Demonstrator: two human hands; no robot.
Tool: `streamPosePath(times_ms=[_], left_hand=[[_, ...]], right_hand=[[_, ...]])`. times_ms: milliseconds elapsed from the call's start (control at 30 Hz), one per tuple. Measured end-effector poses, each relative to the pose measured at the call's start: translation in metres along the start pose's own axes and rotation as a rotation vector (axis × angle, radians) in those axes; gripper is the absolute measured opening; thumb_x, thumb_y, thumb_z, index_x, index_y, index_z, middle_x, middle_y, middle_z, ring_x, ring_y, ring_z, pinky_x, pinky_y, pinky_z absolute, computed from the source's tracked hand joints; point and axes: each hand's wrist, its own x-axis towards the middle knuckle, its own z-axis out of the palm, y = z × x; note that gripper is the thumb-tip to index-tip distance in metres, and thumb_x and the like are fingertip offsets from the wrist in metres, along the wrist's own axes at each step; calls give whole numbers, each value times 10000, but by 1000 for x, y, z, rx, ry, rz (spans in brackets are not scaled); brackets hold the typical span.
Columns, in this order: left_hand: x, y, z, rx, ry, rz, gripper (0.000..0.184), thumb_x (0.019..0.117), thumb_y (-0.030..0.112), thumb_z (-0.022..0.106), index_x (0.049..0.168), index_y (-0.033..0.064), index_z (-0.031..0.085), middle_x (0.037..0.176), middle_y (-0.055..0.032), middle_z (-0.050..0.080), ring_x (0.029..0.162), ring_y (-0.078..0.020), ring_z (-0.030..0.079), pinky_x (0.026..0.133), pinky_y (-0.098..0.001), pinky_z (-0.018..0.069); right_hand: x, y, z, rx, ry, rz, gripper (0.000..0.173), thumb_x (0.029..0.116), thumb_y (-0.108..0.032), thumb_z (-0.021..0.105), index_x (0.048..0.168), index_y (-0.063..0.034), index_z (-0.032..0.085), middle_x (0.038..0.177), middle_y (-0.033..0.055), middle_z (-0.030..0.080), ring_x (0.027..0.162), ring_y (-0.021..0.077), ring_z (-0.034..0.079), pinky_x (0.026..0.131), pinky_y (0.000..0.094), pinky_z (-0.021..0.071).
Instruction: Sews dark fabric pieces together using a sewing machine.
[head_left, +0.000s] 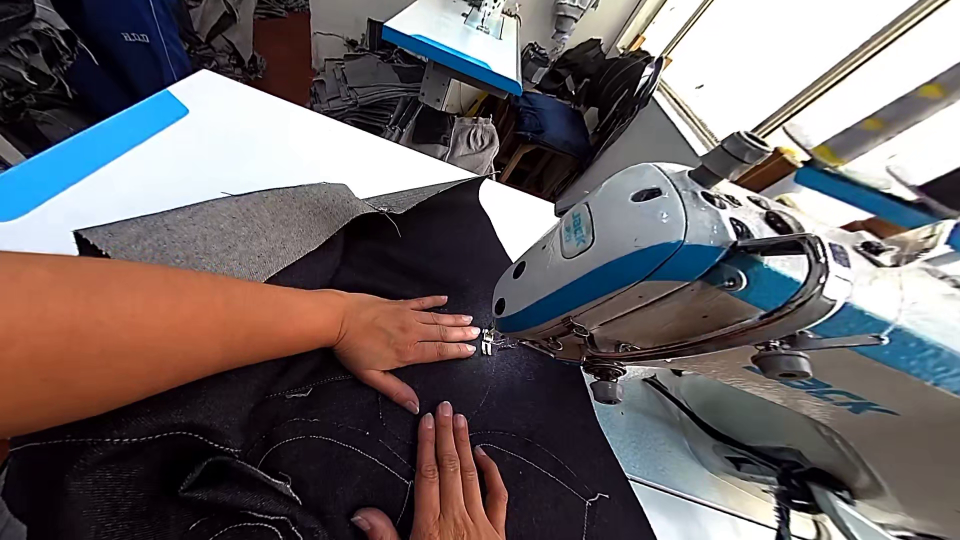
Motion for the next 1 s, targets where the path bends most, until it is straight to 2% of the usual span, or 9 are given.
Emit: streamPosePath(times_ms=[200,867,1000], left_hand=[[0,4,0,-8,14,-12,930,976,683,415,1583,-17,325,1656,-198,305,1565,-349,221,1259,-577,114],[0,3,1,10,19,-15,925,989,681,386,1588,-20,307,1656,-192,308,1566,-345,218,1260,-580,104],[2,8,-1,26,6,-69,927,992,675,388,1589,-27,296,1662,-210,281,1564,-362,215,1257,-589,111]], right_hand=[[-1,2,-1,0,1,-19,1031,934,-815,229,1442,19,559,1505,183,542,1411,292,509,1155,500,316],[0,4,-3,19,4,-14,1027,938,-811,236,1449,23,549,1517,169,533,1411,284,510,1154,493,322],[2,12,-3,42,-7,-30,1013,938,-809,268,1439,20,562,1516,164,536,1407,301,516,1158,507,340]])
